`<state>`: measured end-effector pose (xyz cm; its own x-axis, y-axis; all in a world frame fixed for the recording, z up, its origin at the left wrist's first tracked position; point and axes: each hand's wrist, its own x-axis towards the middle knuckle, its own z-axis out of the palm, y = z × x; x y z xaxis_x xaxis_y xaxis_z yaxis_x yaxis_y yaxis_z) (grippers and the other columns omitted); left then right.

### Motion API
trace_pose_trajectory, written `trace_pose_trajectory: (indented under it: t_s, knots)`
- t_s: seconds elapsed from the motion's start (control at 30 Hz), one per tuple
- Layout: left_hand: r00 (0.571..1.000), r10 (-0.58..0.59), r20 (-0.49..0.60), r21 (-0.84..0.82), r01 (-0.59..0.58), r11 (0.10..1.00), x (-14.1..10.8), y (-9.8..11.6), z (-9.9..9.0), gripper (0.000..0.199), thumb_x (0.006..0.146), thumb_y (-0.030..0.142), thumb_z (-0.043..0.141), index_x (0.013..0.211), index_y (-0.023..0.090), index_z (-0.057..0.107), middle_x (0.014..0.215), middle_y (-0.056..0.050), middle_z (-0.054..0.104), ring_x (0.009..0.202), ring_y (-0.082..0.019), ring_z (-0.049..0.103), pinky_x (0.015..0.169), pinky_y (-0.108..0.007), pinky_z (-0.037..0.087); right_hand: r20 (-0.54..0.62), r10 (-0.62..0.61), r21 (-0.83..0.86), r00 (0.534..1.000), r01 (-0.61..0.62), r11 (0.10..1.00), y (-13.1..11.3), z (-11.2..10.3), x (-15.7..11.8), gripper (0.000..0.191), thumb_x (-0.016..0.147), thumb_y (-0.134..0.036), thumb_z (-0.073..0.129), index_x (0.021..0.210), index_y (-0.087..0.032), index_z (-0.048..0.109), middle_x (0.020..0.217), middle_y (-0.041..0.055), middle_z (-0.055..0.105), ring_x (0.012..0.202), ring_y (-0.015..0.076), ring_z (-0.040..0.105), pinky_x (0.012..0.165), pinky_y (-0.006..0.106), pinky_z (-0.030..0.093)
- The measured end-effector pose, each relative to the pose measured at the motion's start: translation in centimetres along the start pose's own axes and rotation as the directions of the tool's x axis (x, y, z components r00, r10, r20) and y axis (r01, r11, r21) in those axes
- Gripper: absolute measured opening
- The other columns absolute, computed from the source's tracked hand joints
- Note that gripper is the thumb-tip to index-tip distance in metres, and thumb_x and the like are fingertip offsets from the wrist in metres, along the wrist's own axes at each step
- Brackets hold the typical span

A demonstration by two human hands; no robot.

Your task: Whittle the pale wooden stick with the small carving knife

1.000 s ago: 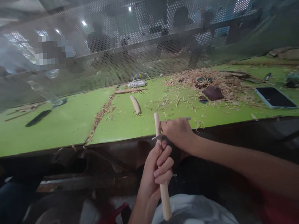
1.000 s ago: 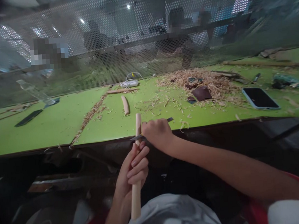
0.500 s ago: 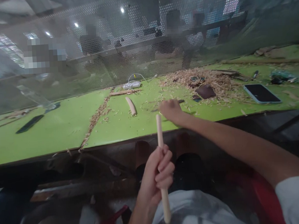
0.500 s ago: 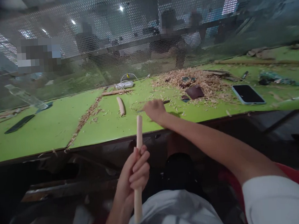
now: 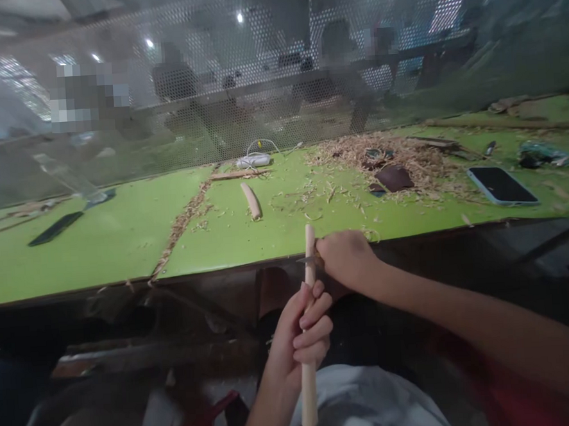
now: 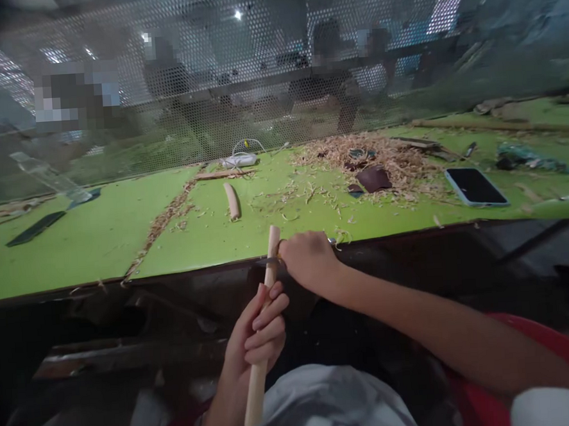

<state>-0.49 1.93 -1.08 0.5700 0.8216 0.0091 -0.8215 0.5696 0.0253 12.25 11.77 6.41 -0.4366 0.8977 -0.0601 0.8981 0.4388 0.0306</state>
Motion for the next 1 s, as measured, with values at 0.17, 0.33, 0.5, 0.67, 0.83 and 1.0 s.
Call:
trace_pose_trajectory:
  t_s: [0.17, 0.33, 0.5, 0.67, 0.83, 1.0]
  knots:
    - [0.998, 0.057, -0.033, 0.090, -0.054, 0.995, 0.0, -0.8, -0.4, 0.016, 0.099, 0.026, 0.062, 0.099, 0.011, 0.057, 0.061, 0.009, 0.036, 0.039, 0.000, 0.018, 0.027, -0.006, 0.008, -0.063, 0.003, -0.021, 0.998, -0.004, 1.000, -0.6, 0.0, 0.0, 0.037, 0.096, -0.006, 0.043, 0.097, -0.012, 0.079, 0.087, 0.0173, 0.076, 0.088, 0.0283, 0.073, 0.072, 0.033, 0.051]
    - [0.994, 0.106, -0.025, 0.224, -0.098, 0.970, -0.3, -0.6, 0.4, 0.018, 0.099, 0.030, 0.063, 0.100, 0.013, 0.058, 0.061, 0.009, 0.037, 0.040, -0.001, 0.012, 0.028, -0.006, 0.013, -0.056, -0.055, 0.000, 0.997, 0.055, 0.998, -1.3, 0.7, -0.9, 0.030, 0.094, -0.008, 0.051, 0.085, -0.014, 0.079, 0.078, 0.0162, 0.074, 0.082, 0.0273, 0.073, 0.067, 0.030, 0.050]
    - [0.973, 0.230, -0.026, 0.463, -0.192, 0.865, -0.2, -1.2, 1.3, 0.021, 0.100, 0.032, 0.062, 0.087, 0.017, 0.054, 0.058, 0.009, 0.036, 0.040, -0.002, 0.008, 0.029, -0.005, 0.022, -0.040, -0.069, 0.017, 0.997, 0.069, 0.997, -1.6, 1.1, -2.2, 0.026, 0.094, -0.011, 0.053, 0.086, -0.015, 0.078, 0.077, 0.0153, 0.074, 0.080, 0.0260, 0.072, 0.065, 0.028, 0.048]
    - [0.965, 0.260, -0.024, 0.506, -0.213, 0.836, -0.3, -1.9, 1.4, 0.027, 0.099, 0.036, 0.061, 0.084, 0.018, 0.049, 0.059, 0.009, 0.036, 0.041, -0.002, 0.009, 0.029, -0.006, 0.021, -0.141, -0.113, -0.013, 0.984, 0.112, 0.994, -1.3, 0.7, -2.0, 0.025, 0.094, -0.011, 0.051, 0.088, -0.011, 0.075, 0.079, 0.0164, 0.074, 0.079, 0.0262, 0.072, 0.064, 0.028, 0.047]
    - [0.953, 0.302, -0.038, 0.511, -0.241, 0.825, -0.1, -1.5, 1.5, 0.025, 0.099, 0.033, 0.063, 0.085, 0.018, 0.048, 0.061, 0.009, 0.035, 0.043, -0.003, 0.007, 0.030, -0.006, 0.019, -0.177, -0.125, -0.054, 0.976, 0.118, 0.992, -1.6, 0.8, -1.2, 0.029, 0.094, -0.009, 0.045, 0.095, -0.011, 0.075, 0.084, 0.0174, 0.075, 0.080, 0.0275, 0.072, 0.068, 0.032, 0.050]
    - [0.937, 0.344, -0.054, 0.532, -0.264, 0.804, -0.2, -1.2, 1.8, 0.022, 0.099, 0.030, 0.063, 0.086, 0.017, 0.050, 0.062, 0.009, 0.035, 0.043, -0.003, 0.007, 0.030, -0.007, 0.019, -0.227, -0.166, -0.061, 0.960, 0.156, 0.986, -1.6, 0.7, 0.3, 0.033, 0.094, -0.009, 0.043, 0.097, -0.010, 0.076, 0.087, 0.0171, 0.076, 0.082, 0.0267, 0.073, 0.070, 0.032, 0.051]
